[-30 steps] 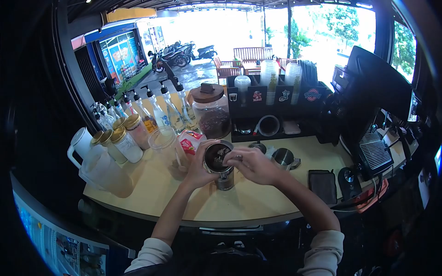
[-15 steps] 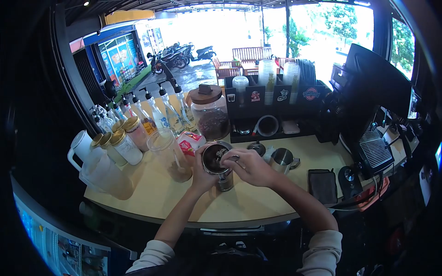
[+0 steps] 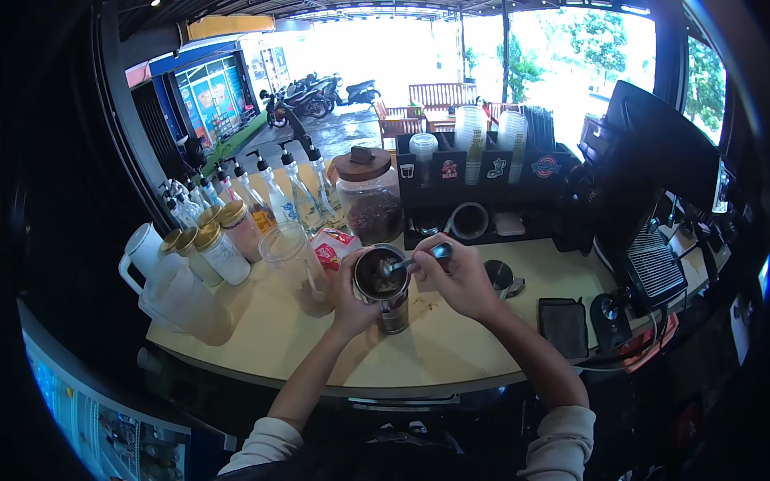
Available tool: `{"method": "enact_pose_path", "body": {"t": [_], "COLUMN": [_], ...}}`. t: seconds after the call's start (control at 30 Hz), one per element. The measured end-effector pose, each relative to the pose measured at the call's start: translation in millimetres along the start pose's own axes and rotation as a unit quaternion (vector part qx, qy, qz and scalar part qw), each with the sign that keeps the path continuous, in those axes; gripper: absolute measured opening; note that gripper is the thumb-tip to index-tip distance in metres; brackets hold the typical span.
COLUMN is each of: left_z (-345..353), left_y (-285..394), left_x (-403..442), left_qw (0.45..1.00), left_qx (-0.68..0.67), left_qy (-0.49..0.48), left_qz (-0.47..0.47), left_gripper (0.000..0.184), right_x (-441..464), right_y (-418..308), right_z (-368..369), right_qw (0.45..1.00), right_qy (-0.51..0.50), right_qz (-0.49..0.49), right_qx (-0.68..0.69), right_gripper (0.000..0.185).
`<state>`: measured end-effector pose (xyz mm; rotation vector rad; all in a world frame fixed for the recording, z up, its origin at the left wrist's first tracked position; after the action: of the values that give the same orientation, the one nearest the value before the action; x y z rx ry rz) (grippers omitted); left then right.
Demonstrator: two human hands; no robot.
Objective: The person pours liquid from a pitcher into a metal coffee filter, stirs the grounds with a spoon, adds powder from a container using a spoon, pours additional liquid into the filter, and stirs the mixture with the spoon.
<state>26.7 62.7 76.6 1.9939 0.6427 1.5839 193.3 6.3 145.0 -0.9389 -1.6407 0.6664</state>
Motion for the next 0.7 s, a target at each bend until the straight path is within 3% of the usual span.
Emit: {"method": "enact_pose_path", "body": {"t": [0.03,0.17,0.23,0.33,0.5,0.7], "left_z": [-2.0,-7.1,-3.9,-1.5,-1.9,-3.7], "left_y": [1.3,13.2,13.3,9.7,18.3,31.1], "left_x": [1.6,9.8,11.9,11.3,10.1,9.6], "left_qw": [1.000,0.999,0.999,0.998,0.998,0.994], "left_qx": [-0.020,0.042,0.017,-0.005,0.030,0.088], "left_qy": [0.005,-0.017,-0.047,-0.055,-0.053,-0.048], "left_qz": [-0.010,0.007,-0.018,-0.020,0.021,0.053], "left_gripper": [0.083,0.083,0.084,0.084,0.083,0.085], "right_x": [-0.5,-4.2,-5.9,-7.1,-13.3,-12.7], "right_y": [-0.9,-9.7,-30.1,-51.4,-50.2,-49.5], "right_z": [-6.3,-11.1,-7.8,11.0,23.9,20.0], "right_qw": [0.997,0.998,0.971,0.946,0.929,0.940], "right_qy": [0.044,0.051,0.064,0.036,0.001,0.027], "right_qz": [-0.007,-0.023,-0.110,-0.183,-0.217,-0.215], "right_qx": [0.065,0.001,-0.202,-0.264,-0.301,-0.264], "right_gripper": [0.010,0.010,0.012,0.012,0.014,0.010]}}
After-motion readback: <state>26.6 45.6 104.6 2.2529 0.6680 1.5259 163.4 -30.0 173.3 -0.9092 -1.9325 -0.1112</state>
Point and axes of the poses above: each hand's wrist, its own x-axis towards the middle knuckle, its own z-axis out of the palm, y = z × x, the point moved 8 cm from there along x, towards the middle knuckle, and after that the axes turned 4 degrees about -x, right-handed, at the moved point
